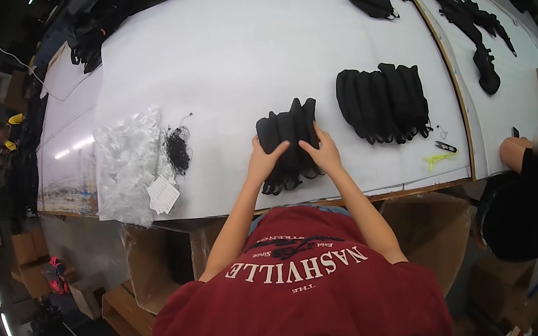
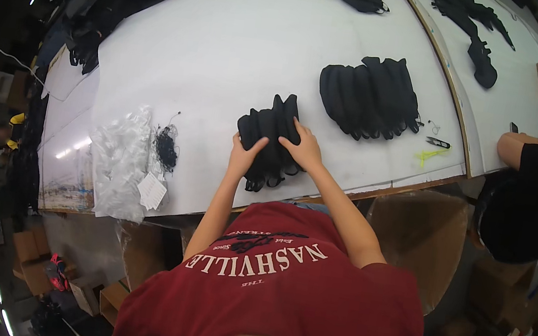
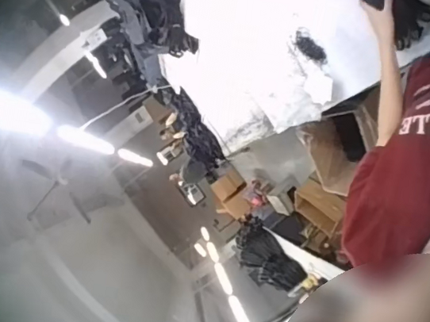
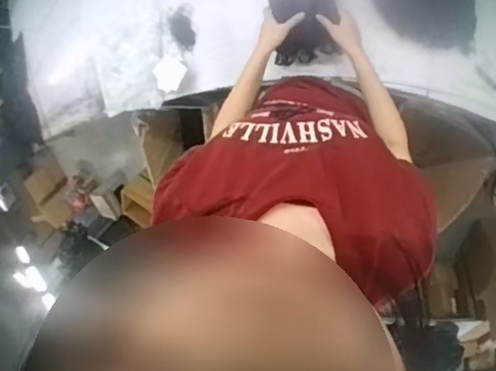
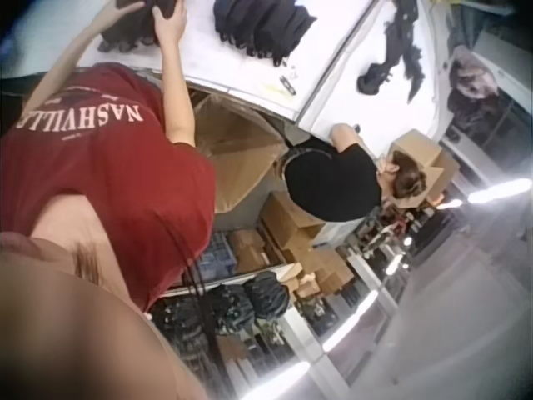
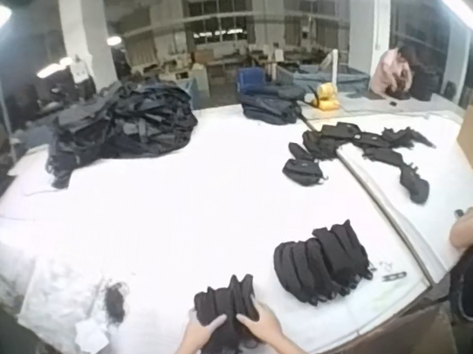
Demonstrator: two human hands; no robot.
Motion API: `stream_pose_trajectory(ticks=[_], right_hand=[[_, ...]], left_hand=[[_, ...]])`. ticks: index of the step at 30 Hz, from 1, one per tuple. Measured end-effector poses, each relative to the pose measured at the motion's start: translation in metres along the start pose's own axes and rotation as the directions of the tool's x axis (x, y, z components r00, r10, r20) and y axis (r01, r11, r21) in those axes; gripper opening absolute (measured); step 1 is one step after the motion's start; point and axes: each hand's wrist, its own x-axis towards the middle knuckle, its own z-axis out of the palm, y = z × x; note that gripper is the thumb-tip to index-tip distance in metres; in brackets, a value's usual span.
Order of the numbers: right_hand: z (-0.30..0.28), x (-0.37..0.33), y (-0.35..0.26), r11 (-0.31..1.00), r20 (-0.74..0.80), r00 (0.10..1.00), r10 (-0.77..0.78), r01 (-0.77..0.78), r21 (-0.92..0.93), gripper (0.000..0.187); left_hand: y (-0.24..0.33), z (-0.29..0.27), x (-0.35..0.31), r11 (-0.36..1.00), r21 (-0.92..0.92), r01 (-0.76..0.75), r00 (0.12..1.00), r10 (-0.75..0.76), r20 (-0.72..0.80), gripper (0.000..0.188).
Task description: Group black fabric pouches into stacks and place them into a large cardboard shipping box.
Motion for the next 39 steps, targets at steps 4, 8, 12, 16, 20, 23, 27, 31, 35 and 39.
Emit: stream_pose_trajectory(ticks=[4, 8, 12, 16, 20, 23, 27, 31, 35, 39], right_hand=[[0.003, -0.009, -0.005, 0.975, 0.144, 0.985, 0.092, -0.119, 0.188, 0.074], [0.005, -0.013, -0.007, 0.954, 0.157, 0.985, 0.075, -0.117, 0.276, 0.067], [0.013, -0.009, 0.017, 0.868, 0.166, 0.979, 0.114, -0.179, 0.462, 0.058], [0.012, -0.012, 0.015, 0.865, 0.213, 0.969, 0.126, -0.213, 0.455, 0.053], [0.007, -0.011, 0.013, 0.834, 0.236, 0.951, 0.198, -0.290, 0.469, 0.055], [0.004, -0.010, 0.004, 0.811, 0.215, 0.954, 0.209, -0.292, 0.507, 0.055], [0.007, -0.002, 0.006, 0.888, 0.201, 0.961, 0.189, -0.254, 0.382, 0.053], [0.024, 0.007, 0.007, 0.892, 0.187, 0.977, 0.104, -0.175, 0.417, 0.051], [0.034, 0.002, -0.022, 0.907, 0.309, 0.945, 0.110, -0.223, 0.358, 0.061], [0.018, 0.034, -0.001, 0.996, 0.453, 0.887, -0.088, 0.070, 0.056, 0.060]], left_hand=[[0.000, -0.001, 0.001, 0.993, 0.112, -0.036, 0.999, 0.038, -0.017, 0.096], [-0.005, -0.014, 0.007, 0.986, 0.164, 0.017, 0.996, -0.003, -0.088, 0.089], [-0.004, -0.018, 0.009, 0.990, 0.141, -0.031, 0.994, 0.046, -0.102, 0.083], [-0.006, -0.018, 0.014, 0.996, 0.080, -0.043, 0.986, 0.055, -0.158, 0.075], [-0.004, -0.010, 0.014, 0.992, 0.114, -0.047, 0.976, 0.070, -0.204, 0.071], [-0.002, -0.004, 0.013, 0.999, 0.007, -0.045, 0.986, 0.045, -0.160, 0.086], [0.017, 0.017, 0.008, 0.960, 0.233, -0.158, 0.959, 0.205, -0.195, 0.110], [0.028, 0.022, 0.009, 0.970, 0.239, -0.048, 0.983, 0.089, -0.161, 0.128], [0.022, 0.002, 0.009, 0.965, 0.262, 0.020, 0.980, 0.033, -0.196, 0.129], [0.023, 0.005, 0.009, 0.930, 0.356, 0.085, 0.977, -0.008, -0.212, 0.131]])
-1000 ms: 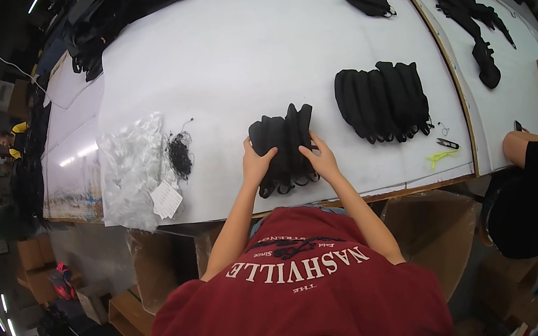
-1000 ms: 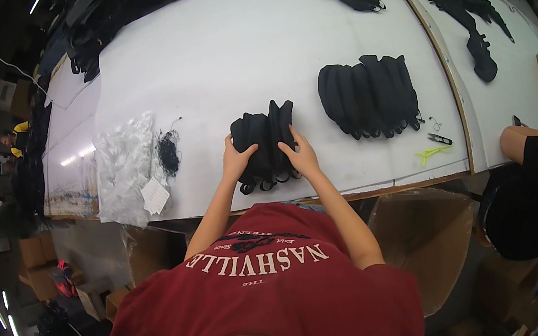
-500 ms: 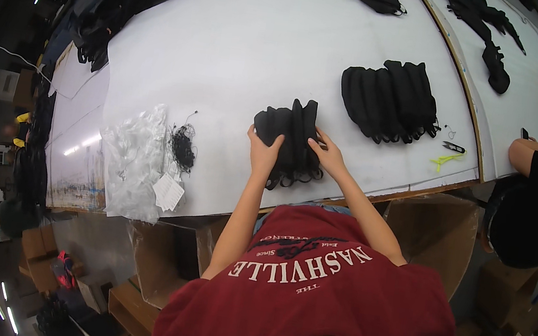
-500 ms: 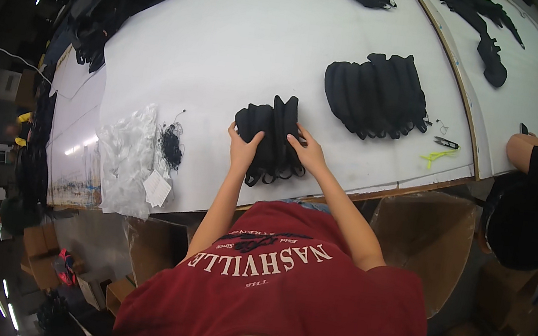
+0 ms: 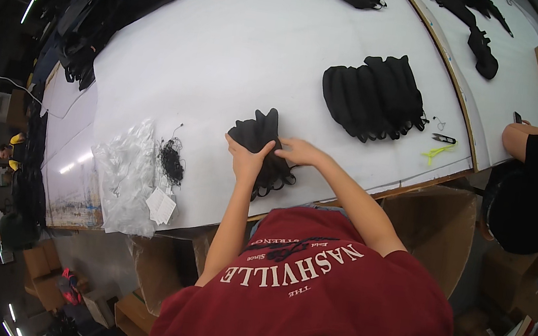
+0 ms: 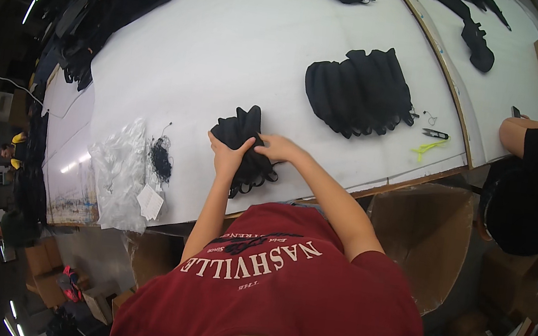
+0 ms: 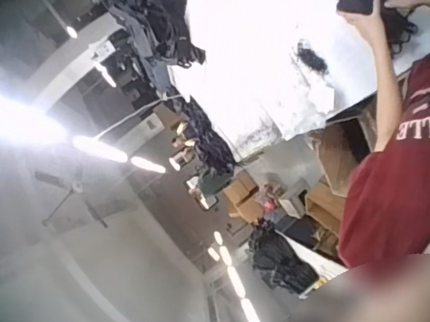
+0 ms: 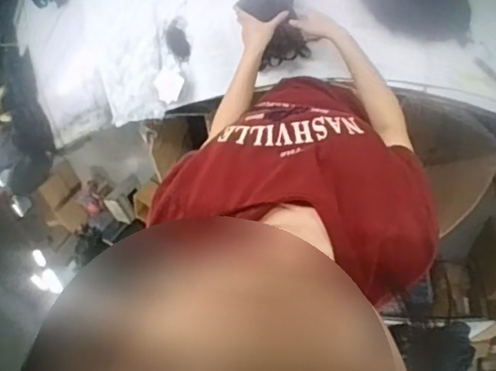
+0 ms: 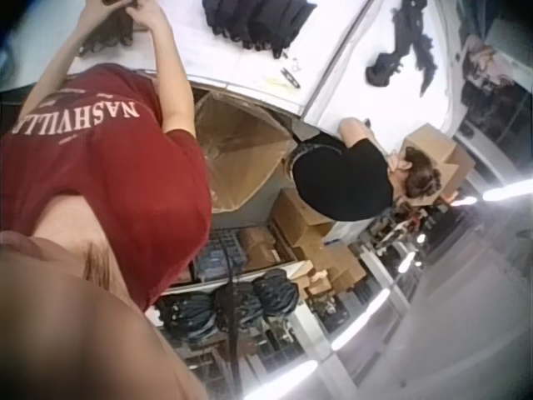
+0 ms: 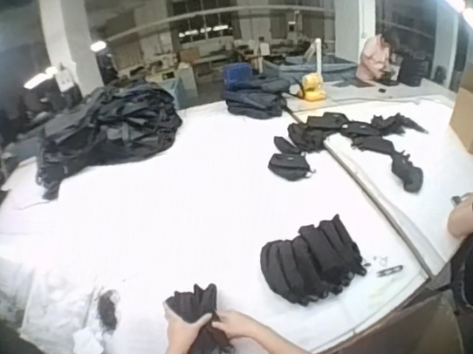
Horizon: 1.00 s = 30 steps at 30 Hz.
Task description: Group black fabric pouches into stacks and place them into a large cardboard shipping box.
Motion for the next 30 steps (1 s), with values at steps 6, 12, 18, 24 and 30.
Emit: stream_pose_trajectory(ticks=[6, 12, 18, 24, 30], right_hand=[[-0.090, 0.010, 0.014, 0.672, -0.551, 0.814, -0.187, -0.303, -0.676, 0.058], [-0.123, 0.020, 0.013, 0.733, -0.536, 0.808, -0.244, -0.208, -0.647, 0.053], [-0.064, -0.009, 0.001, 0.396, -0.042, 0.945, 0.324, -0.095, 0.913, 0.058], [0.023, -0.028, 0.028, 0.989, -0.298, 0.946, 0.128, -0.143, -0.029, 0.052], [-0.004, -0.040, 0.018, 0.948, -0.332, 0.913, 0.238, -0.143, 0.286, 0.048]], left_hand=[[-0.006, 0.000, 0.000, 0.999, 0.039, -0.006, 1.000, 0.006, -0.014, 0.132], [-0.005, -0.003, 0.000, 0.999, 0.023, 0.023, 0.999, -0.023, 0.027, 0.132], [-0.011, -0.005, 0.001, 1.000, 0.005, 0.004, 1.000, -0.004, -0.024, 0.130], [-0.037, -0.020, 0.018, 0.976, -0.164, -0.143, 0.980, 0.162, 0.112, 0.122], [-0.064, -0.041, 0.017, 0.944, -0.268, 0.194, 0.952, -0.114, 0.286, 0.102]])
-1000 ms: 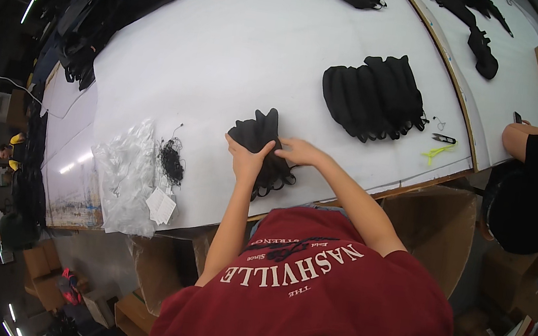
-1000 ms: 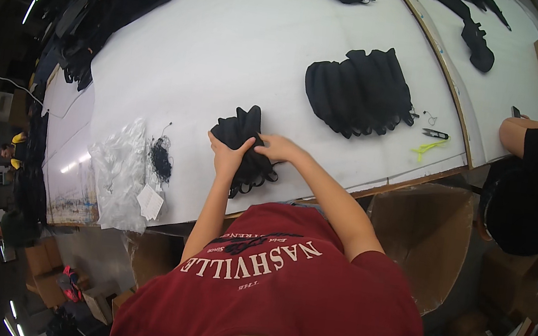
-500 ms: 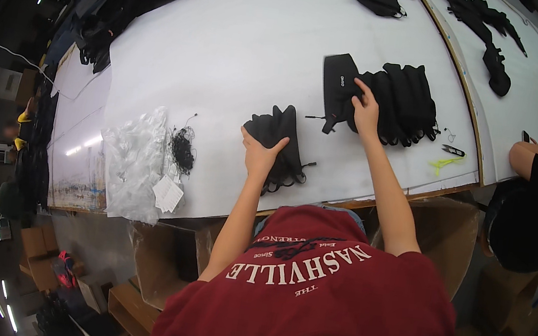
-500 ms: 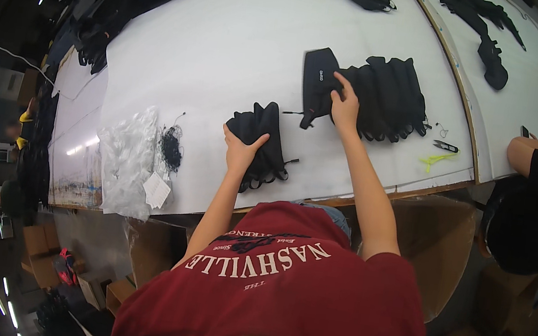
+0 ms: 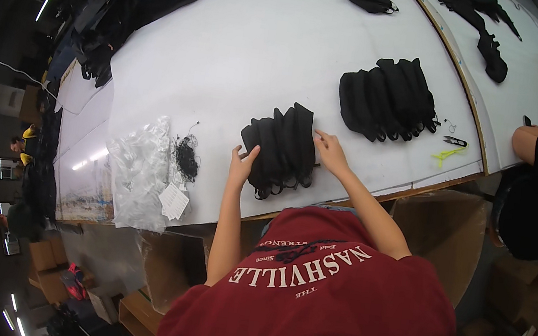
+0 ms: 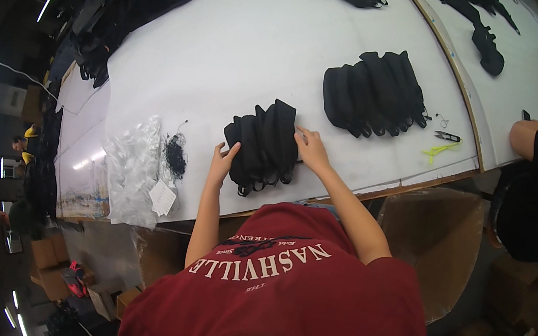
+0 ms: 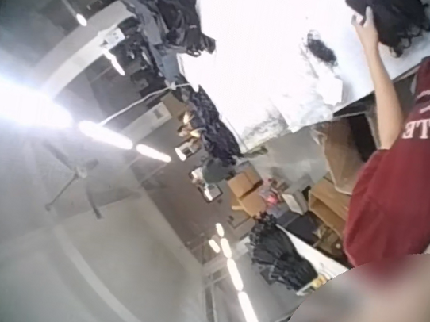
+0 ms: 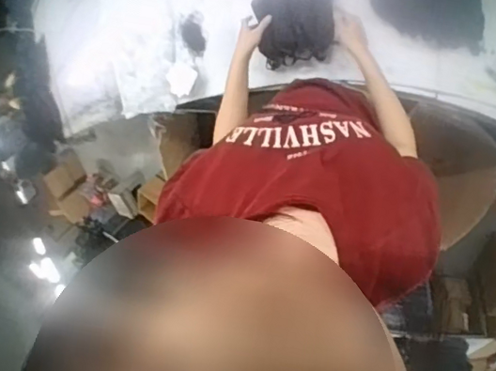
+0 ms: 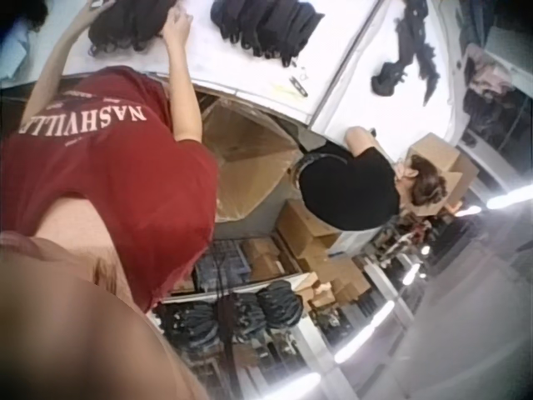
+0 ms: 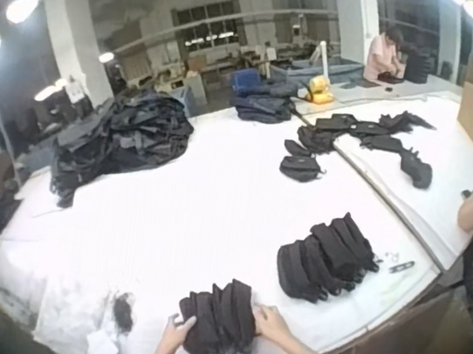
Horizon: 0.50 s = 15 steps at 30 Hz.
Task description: Group black fabric pouches into stacks and place them into a large cardboard shipping box.
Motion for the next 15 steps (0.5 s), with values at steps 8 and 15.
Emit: stream_pose_trajectory(ticks=[8, 15], right_hand=[[-0.078, 0.034, -0.014, 0.579, -0.323, 0.798, -0.509, 0.040, -0.814, 0.050], [-0.086, 0.056, 0.001, 0.550, -0.245, 0.868, -0.432, 0.038, -0.834, 0.047]], left_hand=[[0.066, 0.061, -0.051, 0.531, 0.456, -0.715, 0.599, 0.801, 0.006, 0.035], [0.082, 0.130, -0.050, 0.329, 0.326, -0.886, 0.440, 0.819, 0.369, 0.032]])
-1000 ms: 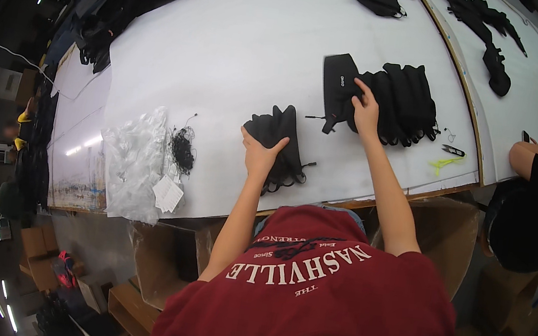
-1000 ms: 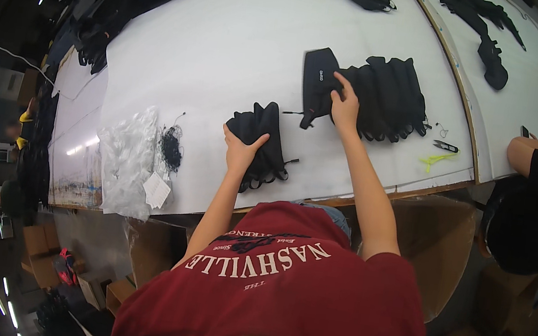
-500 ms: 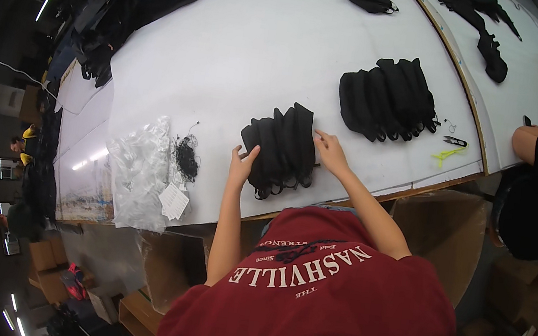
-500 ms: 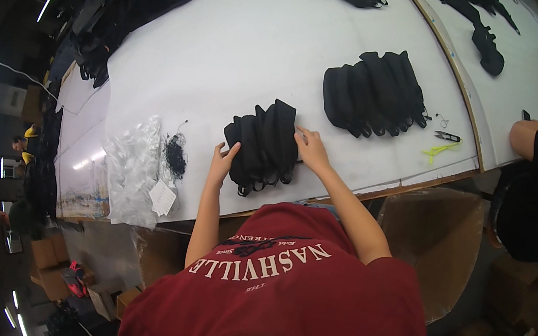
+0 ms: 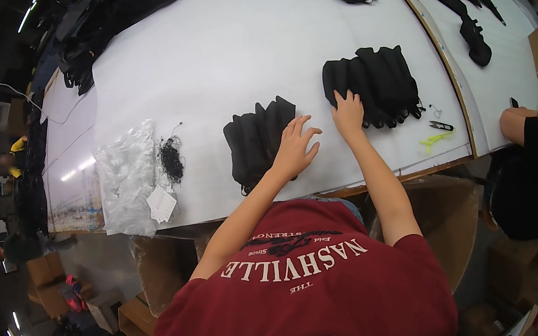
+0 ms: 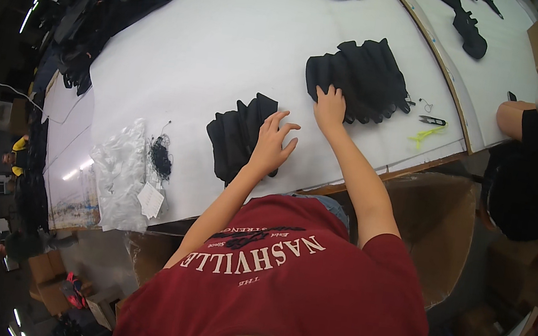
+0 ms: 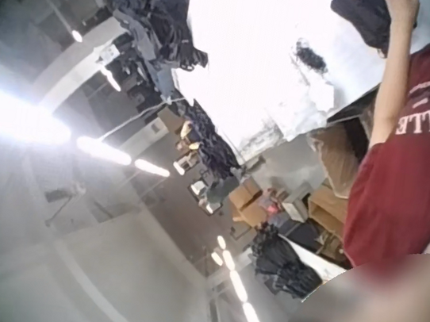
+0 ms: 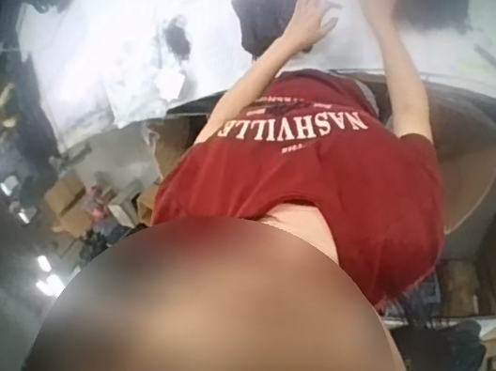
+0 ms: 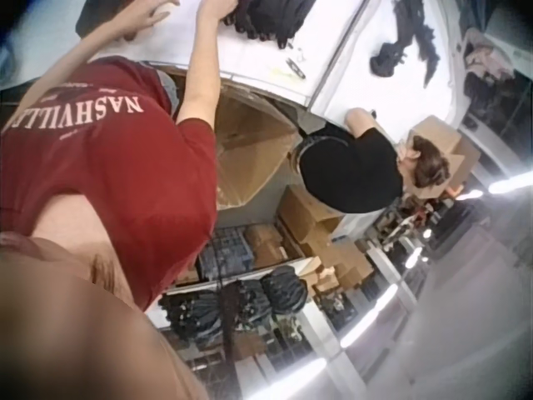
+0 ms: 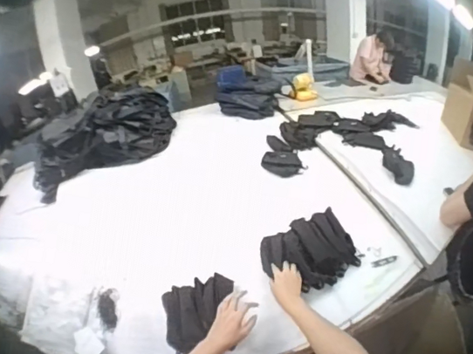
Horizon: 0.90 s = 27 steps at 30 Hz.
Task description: Group black fabric pouches into stacks and place them into a large cardboard shipping box.
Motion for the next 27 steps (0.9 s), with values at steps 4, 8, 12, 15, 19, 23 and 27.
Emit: stream_pose_trajectory(ticks=[4, 8, 12, 15, 19, 23, 27], right_hand=[[-0.033, -0.016, -0.012, 0.928, 0.018, 1.000, 0.022, -0.027, 0.372, 0.045], [-0.056, -0.081, -0.041, 0.820, 0.269, 0.960, -0.080, -0.090, 0.565, 0.050], [-0.036, -0.086, -0.027, 0.583, 0.240, 0.969, 0.064, -0.231, 0.779, 0.042], [-0.044, -0.073, -0.003, -0.395, 0.532, 0.801, 0.274, -0.411, 0.822, 0.039], [-0.026, -0.075, -0.008, -0.454, 0.749, 0.661, 0.043, -0.655, 0.604, 0.050], [-0.028, -0.069, -0.035, 0.764, 0.674, 0.724, 0.147, -0.516, 0.388, 0.043], [-0.040, -0.071, -0.046, 0.847, 0.665, 0.724, 0.180, -0.458, 0.270, 0.043]], left_hand=[[-0.012, -0.010, -0.009, 0.993, -0.066, 0.098, 0.992, -0.103, -0.072, 0.038], [-0.009, -0.014, -0.006, 0.999, -0.021, 0.046, 0.990, -0.049, -0.132, 0.038], [-0.025, 0.007, -0.016, 0.981, 0.195, -0.023, 0.998, 0.010, 0.067, 0.038], [-0.026, 0.005, -0.016, 0.958, 0.287, -0.025, 0.996, -0.002, 0.093, 0.043], [-0.016, 0.003, -0.007, 0.983, 0.184, 0.024, 0.999, -0.033, 0.044, 0.050], [-0.024, 0.006, -0.007, 0.984, 0.146, 0.103, 0.993, -0.109, 0.038, 0.055], [-0.030, 0.017, -0.012, 0.885, 0.425, 0.191, 0.981, -0.191, -0.043, 0.055]])
